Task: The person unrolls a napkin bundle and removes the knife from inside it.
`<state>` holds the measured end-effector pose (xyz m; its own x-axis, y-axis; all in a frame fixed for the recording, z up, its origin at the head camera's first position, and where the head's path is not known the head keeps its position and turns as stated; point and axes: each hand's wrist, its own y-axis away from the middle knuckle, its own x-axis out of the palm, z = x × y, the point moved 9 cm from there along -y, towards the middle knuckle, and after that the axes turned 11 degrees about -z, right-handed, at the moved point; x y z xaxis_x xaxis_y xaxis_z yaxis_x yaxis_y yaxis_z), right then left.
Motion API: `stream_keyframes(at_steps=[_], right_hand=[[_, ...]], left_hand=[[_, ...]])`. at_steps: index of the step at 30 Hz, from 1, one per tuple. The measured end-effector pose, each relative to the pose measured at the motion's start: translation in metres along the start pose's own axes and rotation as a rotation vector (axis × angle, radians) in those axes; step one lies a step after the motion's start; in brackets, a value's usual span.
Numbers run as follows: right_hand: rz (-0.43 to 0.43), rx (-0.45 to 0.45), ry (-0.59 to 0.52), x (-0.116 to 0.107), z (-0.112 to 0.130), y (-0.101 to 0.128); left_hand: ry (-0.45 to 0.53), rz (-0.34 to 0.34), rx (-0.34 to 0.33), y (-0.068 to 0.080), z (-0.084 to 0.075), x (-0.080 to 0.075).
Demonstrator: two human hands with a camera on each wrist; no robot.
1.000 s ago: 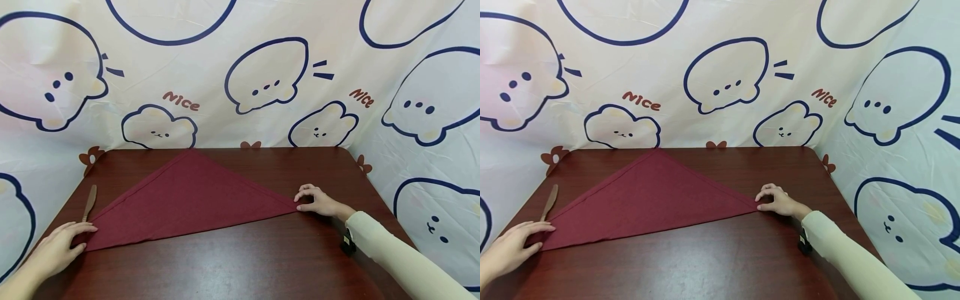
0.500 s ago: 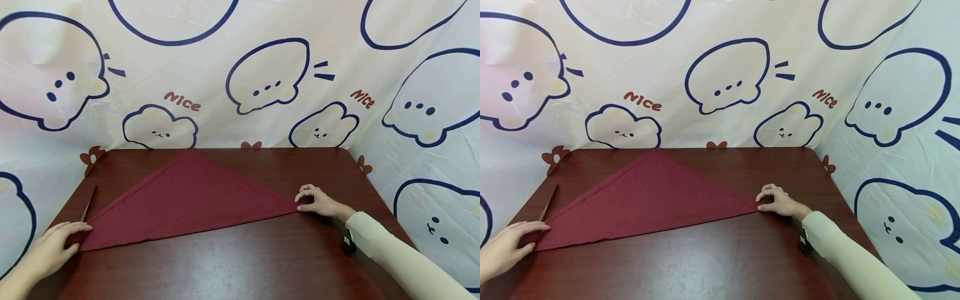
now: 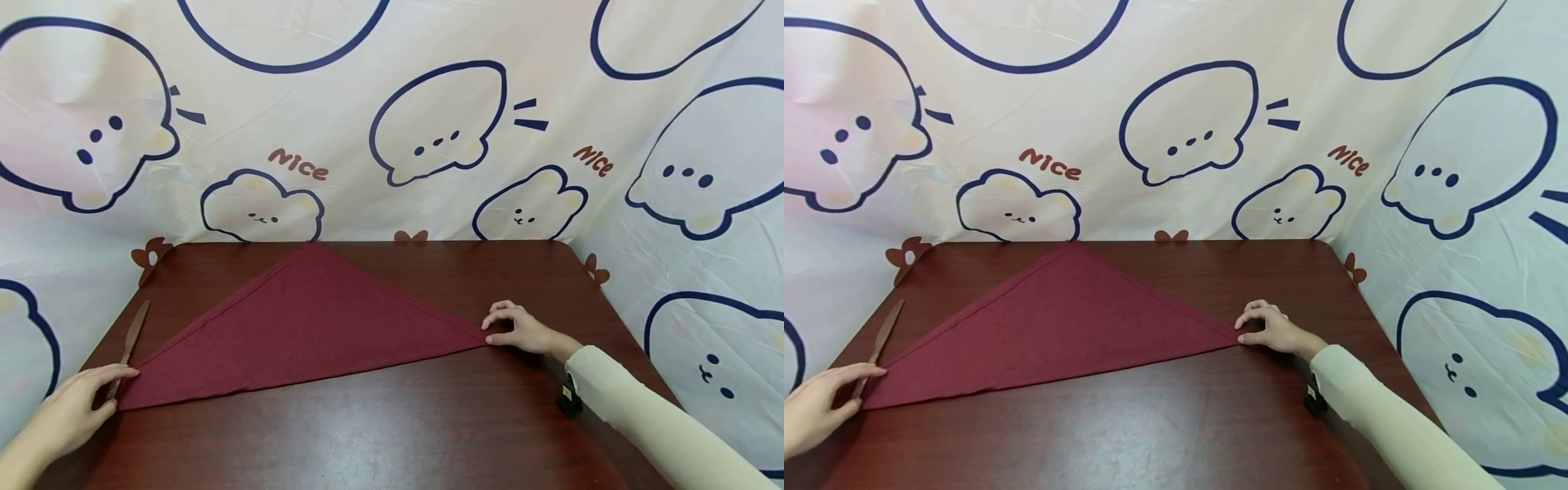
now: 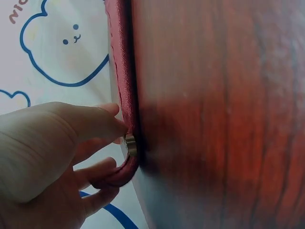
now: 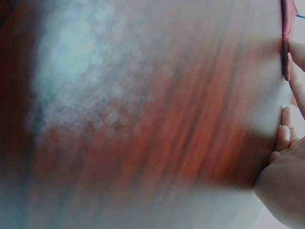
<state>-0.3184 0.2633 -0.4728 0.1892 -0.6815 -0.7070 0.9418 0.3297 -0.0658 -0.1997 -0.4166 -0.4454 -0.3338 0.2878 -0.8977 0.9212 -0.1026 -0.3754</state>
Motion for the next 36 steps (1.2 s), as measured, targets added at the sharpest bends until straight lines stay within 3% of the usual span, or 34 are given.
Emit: stream_keyframes(at_steps=[6, 23, 30, 36], right_hand=[[0.003, -0.002, -0.008, 0.000, -0.001, 0.000], [0.005, 0.011, -0.006, 0.002, -0.006, 0.000], [0.009, 0.008, -0.009, 0.003, -0.006, -0.001], [0.006, 0.014, -0.005, 0.002, -0.005, -0.001]], left_hand=[[-0.011, -0.039, 0.002, 0.000, 0.001, -0.006], [0.010, 0.020, -0.131, -0.009, 0.001, -0.012], [0.034, -0.019, -0.106, -0.012, -0.009, -0.015], [0.052, 0.007, -0.111, -0.016, -0.014, -0.007]])
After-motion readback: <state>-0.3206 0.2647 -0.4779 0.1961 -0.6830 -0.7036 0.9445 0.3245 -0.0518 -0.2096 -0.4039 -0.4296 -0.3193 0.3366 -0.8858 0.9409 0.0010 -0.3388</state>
